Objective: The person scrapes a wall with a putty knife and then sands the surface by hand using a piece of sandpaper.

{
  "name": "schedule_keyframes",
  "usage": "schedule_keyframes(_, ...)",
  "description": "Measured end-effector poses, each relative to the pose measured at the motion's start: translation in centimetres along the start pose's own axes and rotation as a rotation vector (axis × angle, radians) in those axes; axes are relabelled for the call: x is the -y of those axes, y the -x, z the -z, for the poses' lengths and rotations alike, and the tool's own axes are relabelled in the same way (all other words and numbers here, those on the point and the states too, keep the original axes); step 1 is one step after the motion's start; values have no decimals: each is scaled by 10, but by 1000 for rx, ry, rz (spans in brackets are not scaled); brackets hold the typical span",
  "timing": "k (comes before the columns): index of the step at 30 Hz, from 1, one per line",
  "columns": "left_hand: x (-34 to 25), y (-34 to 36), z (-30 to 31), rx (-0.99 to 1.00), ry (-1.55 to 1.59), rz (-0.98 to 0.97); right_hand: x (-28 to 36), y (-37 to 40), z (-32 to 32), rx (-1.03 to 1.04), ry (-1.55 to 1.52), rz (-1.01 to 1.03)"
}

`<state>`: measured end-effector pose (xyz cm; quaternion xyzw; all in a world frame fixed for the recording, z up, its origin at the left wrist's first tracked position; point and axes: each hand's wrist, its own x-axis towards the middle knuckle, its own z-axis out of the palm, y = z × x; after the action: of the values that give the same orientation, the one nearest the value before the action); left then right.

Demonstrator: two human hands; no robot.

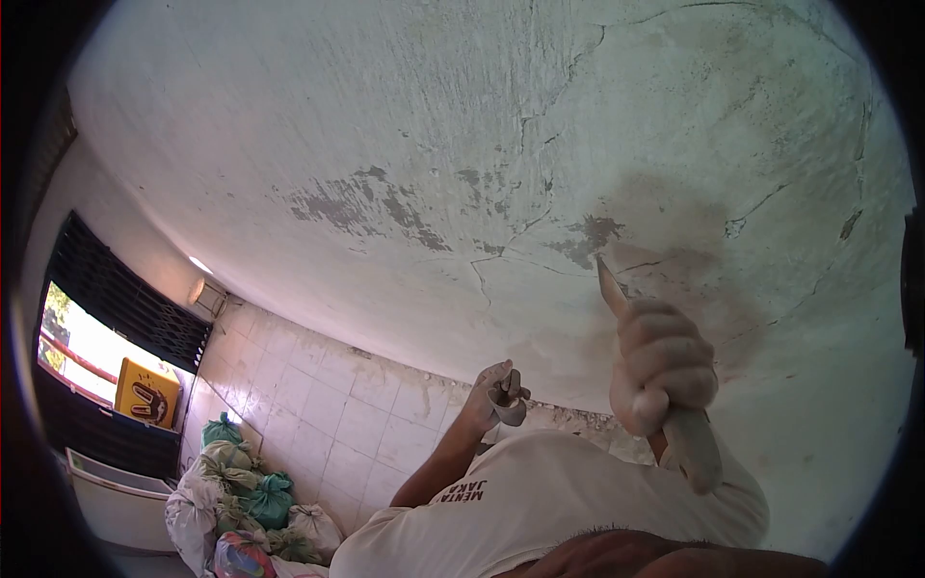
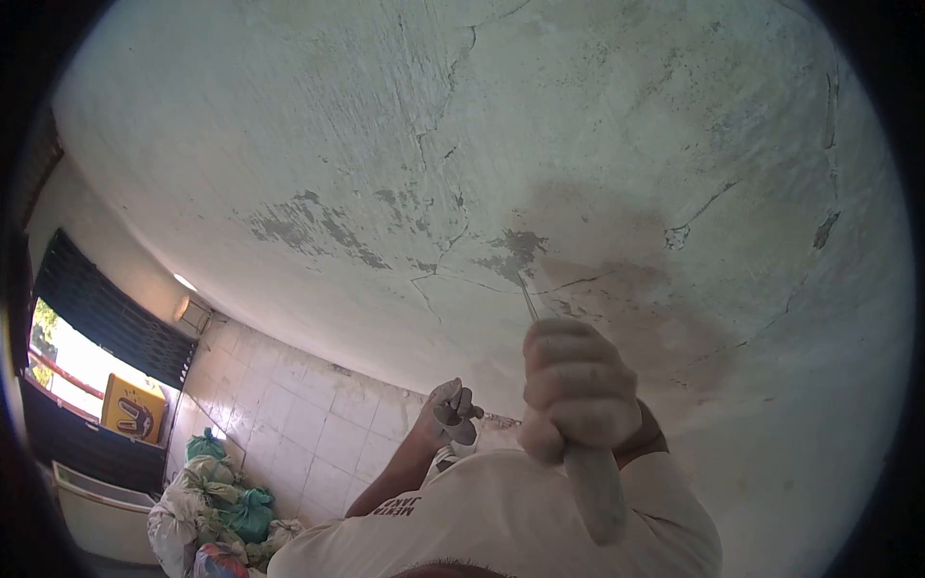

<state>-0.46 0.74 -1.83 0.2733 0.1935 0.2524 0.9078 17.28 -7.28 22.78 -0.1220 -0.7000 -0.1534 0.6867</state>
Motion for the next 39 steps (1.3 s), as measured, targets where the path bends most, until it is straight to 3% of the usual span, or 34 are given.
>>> schedule_keyframes(6, 2, -1, -1, 23, -24, -1, -10, 1, -3, -42, 61, -4)
schedule_keyframes(9, 0, 1, -4, 0, -5, 5, 7, -3, 11, 91, -100, -26)
schedule_keyframes(10, 0, 2, -7, -26, -35, 9, 3, 0, 9, 58, 49, -91)
schedule_keyframes(13, -1, 4, -9, -54, -78, 18, -7, -1, 11, 146, 46, -190)
schedule_keyframes(14, 0, 3, -6, -32, -57, 9, -2, 4, 4, 18, 79, -98)
schedule_keyframes(17, 0, 0, 2, -18, -33, 3, 9, 1, 17, 133, -120, -39)
schedule_keyframes(18, 2, 1, 3, -22, -31, 10, 5, 3, 11, 50, 48, -65)
schedule_keyframes(21, 3, 3, 0, -34, -48, 10, -13, -5, 4, 139, 73, -134)
schedule_keyframes(23, 3, 2, 1, -25, -30, 2, -4, 1, -3, 5, 77, -3)
schedule_keyframes(25, 2, 2, 1, -41, -27, 5, 7, -4, 9, 107, -89, -9)
schedule_keyframes(26, 1, 2, -1, -60, -36, 14, 1, 0, 6, 35, -12, -39)
schedule_keyframes(29, 6, 3, 1, -30, -27, 17, -9, 3, 11, 165, 31, -199)
schedule_keyframes(34, 2, 1, 1, -17, -4, 8, -1, 6, 7, 46, 31, -44)
schedule_keyframes(37, 3, 0, 2, -26, -27, 14, -10, 6, 9, 154, 35, -163)
schedule_keyframes(39, 2, 0, 1, -6, -15, 1, -6, 2, 9, 155, 2, -90)
